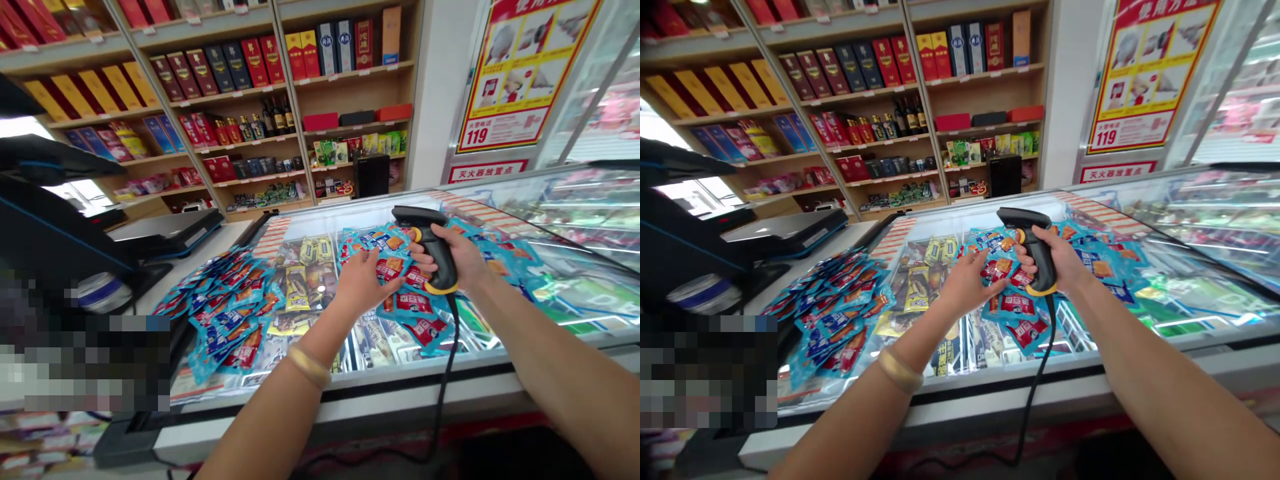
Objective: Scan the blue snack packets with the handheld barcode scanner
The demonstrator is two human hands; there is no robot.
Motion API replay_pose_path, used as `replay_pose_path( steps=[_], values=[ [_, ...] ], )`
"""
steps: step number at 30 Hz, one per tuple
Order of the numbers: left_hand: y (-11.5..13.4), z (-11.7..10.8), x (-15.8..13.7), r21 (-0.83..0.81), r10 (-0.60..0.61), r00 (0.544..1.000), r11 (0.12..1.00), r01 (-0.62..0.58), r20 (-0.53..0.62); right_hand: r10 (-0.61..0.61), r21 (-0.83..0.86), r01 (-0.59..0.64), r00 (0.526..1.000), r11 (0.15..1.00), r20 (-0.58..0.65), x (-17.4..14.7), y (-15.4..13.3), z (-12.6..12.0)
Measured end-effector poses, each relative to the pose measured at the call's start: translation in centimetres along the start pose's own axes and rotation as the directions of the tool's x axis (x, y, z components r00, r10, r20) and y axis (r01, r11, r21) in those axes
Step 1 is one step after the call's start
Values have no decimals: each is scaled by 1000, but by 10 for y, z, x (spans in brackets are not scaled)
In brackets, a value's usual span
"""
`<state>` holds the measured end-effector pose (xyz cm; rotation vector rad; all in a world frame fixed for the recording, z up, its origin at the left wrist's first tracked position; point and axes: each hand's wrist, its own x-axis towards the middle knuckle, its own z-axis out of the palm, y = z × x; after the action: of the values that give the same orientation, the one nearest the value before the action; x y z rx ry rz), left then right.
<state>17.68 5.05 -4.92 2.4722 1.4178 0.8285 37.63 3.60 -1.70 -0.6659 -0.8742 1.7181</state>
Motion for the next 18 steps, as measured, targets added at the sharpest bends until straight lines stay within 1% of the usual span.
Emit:
replay_pose_path(
  steps=[2,4,6,8,9,10,11,12,14,15,16,17,18],
  values=[
    [1,6,1,7,16,1000,1000,-16,20,13,-1,-13,1000,1000,21,0,1,1],
    [-3,6,0,-47,20,1000,999,-20,15,26,1,-26,999,1000,39,1,1,3],
    [-10,4,0,-162,-15,1000,987,10,-25,23,7,-23,999,1000,45,1,1,4],
    [-18,1,2,-350,-110,991,934,75,-79,11,12,-12,999,1000,48,0,0,5],
    [-21,-1,3,-471,-177,979,875,111,-98,4,14,-5,999,1000,49,0,1,6],
    [-24,-4,4,-602,-248,964,786,139,-101,-7,18,6,999,1000,48,-1,1,6],
    [-26,-6,5,-728,-314,946,667,157,-84,-22,23,21,999,1000,46,-1,2,7],
    [-27,-8,6,-832,-373,927,528,169,-49,-37,28,36,998,999,46,-1,3,8],
    [-29,-13,8,-949,-455,890,261,179,42,-41,27,40,997,999,60,-1,6,10],
    [-28,-15,9,-970,-479,874,160,180,83,-26,18,25,997,1000,77,-1,7,11],
    [-28,-17,10,-979,-493,862,89,183,116,-5,8,5,995,1000,97,-1,9,12],
    [-27,-18,10,-982,-498,856,46,183,136,16,-1,-16,993,1000,116,-1,10,13],
    [-26,-19,10,-983,-499,854,24,182,146,34,-7,-33,991,999,133,0,12,14]
  ],
)
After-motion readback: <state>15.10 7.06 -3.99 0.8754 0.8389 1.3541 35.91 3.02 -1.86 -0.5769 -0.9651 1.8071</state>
